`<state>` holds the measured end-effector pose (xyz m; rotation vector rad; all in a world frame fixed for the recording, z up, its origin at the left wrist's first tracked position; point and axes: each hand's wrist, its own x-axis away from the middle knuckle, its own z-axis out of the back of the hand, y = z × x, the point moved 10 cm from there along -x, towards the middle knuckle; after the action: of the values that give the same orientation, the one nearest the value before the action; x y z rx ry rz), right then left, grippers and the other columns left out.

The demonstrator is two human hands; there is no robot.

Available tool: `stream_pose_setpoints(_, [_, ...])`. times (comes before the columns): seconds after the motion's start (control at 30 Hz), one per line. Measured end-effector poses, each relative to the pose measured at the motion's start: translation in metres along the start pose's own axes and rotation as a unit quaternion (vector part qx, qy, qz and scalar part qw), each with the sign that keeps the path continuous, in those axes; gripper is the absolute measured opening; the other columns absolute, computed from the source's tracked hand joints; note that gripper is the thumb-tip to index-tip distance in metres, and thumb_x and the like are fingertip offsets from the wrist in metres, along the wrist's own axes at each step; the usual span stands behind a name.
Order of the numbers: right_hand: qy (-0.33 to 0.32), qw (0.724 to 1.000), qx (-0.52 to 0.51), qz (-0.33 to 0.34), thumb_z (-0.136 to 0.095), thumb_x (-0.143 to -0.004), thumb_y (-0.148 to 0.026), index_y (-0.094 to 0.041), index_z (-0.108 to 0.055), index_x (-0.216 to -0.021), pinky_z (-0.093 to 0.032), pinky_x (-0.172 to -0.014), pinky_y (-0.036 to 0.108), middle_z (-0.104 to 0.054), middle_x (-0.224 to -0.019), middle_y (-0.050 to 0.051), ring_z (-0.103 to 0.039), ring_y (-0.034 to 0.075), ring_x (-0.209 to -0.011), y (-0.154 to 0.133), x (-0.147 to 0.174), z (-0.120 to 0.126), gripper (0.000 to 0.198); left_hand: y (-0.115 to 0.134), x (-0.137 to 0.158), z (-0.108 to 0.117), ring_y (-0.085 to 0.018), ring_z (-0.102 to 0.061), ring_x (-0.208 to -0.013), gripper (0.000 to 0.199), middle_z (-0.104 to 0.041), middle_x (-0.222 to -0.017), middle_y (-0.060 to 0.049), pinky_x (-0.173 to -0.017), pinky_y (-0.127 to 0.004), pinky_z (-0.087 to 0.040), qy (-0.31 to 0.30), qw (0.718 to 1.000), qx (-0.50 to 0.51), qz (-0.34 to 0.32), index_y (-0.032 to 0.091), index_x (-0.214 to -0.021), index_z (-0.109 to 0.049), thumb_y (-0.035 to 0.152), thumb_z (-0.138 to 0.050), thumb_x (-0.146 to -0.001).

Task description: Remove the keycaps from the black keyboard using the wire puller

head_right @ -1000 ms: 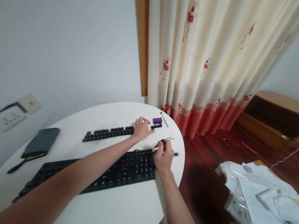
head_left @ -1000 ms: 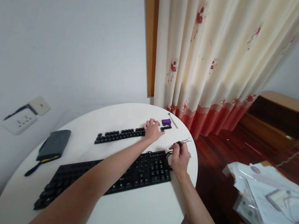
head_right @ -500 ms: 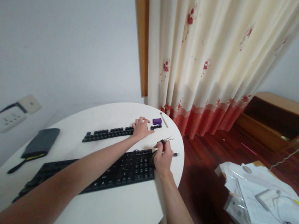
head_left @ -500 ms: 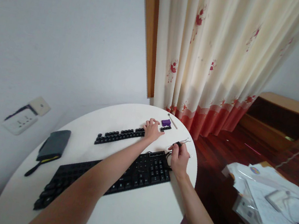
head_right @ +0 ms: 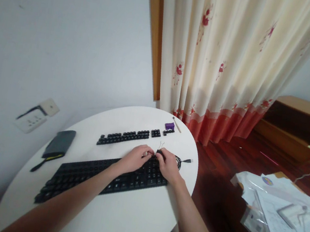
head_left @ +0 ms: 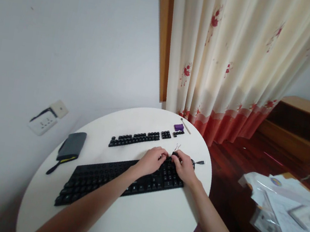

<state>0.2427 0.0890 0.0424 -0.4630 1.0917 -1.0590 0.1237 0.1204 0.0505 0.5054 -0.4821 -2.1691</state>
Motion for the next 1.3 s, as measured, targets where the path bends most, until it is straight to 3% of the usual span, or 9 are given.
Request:
stream_pose_setpoints(0.17, [-0.046,0.999,0.003,0.02,-0.048,-0.096,-0.03,-0.021,-0.054,-0.073,-0.039,-0.063,0.027,-0.057,-0.067,-0.001,-0.052,0.016,-0.064,-0.006,0.001,-0.01,0.026,0.008,0.028,-0.01,-0.019,-0.06,-0.091,0.015,-0.066,-0.093,-0.003,-0.083,-0.031,-0.047,-0.015,1.0,0.023,-0.013,0.023,-0.092,-0.066,0.018,-0.053,-0.088])
stream_pose_setpoints(0.27, [-0.074,0.996,0.008,0.046,-0.048,-0.096,-0.03,-0.021,-0.058,-0.075,-0.042,-0.066,0.028,-0.06,-0.072,0.0,-0.055,0.017,-0.067,-0.013,0.003,-0.014,0.025,0.009,0.029,-0.017,-0.021,-0.06,-0.089,0.005,-0.066,-0.092,-0.003,-0.082,-0.032,-0.047,-0.016,1.0,0.014,-0.01,0.021,-0.088,-0.064,0.024,-0.062,-0.084])
stream_pose_setpoints(0.37, [-0.073,0.994,0.023,0.072,-0.049,-0.096,-0.03,-0.021,-0.059,-0.078,-0.043,-0.07,0.029,-0.061,-0.075,0.002,-0.056,0.018,-0.072,-0.02,0.005,-0.012,0.023,0.008,0.024,-0.023,-0.023,-0.06,-0.089,0.012,-0.065,-0.092,-0.005,-0.082,-0.035,-0.047,-0.011,1.0,-0.01,0.0,0.02,-0.086,-0.063,0.031,-0.066,-0.082])
stream_pose_setpoints(0.53, [-0.085,0.989,0.057,0.108,-0.046,-0.097,-0.031,-0.022,-0.06,-0.081,-0.045,-0.073,0.031,-0.06,-0.077,0.003,-0.057,0.019,-0.076,-0.031,0.008,-0.015,0.023,0.003,0.021,-0.028,-0.023,-0.06,-0.094,0.006,-0.066,-0.095,-0.006,-0.087,-0.037,-0.046,0.018,0.999,-0.022,0.022,0.019,-0.088,-0.064,0.023,-0.063,-0.083])
stream_pose_setpoints(0.83, [-0.02,0.988,0.152,0.016,-0.046,-0.096,-0.03,-0.022,-0.049,-0.07,-0.035,-0.057,0.027,-0.058,-0.064,0.001,-0.052,0.017,-0.058,0.002,0.006,-0.015,0.027,0.005,0.024,-0.029,-0.021,-0.058,-0.089,0.009,-0.063,-0.09,-0.002,-0.08,-0.035,-0.044,0.047,0.999,-0.011,0.002,0.02,-0.083,-0.06,0.022,-0.069,-0.08])
stream_pose_setpoints(1.3, [0.049,0.997,0.048,-0.036,-0.044,-0.097,-0.034,-0.022,-0.05,-0.072,-0.039,-0.056,0.027,-0.06,-0.062,0.0,-0.054,0.017,-0.057,0.008,0.007,-0.004,0.029,0.01,0.027,-0.027,-0.022,-0.057,-0.103,0.013,-0.064,-0.105,-0.003,-0.092,-0.037,-0.043,0.053,0.998,0.021,-0.015,0.022,-0.1,-0.061,0.022,-0.063,-0.087])
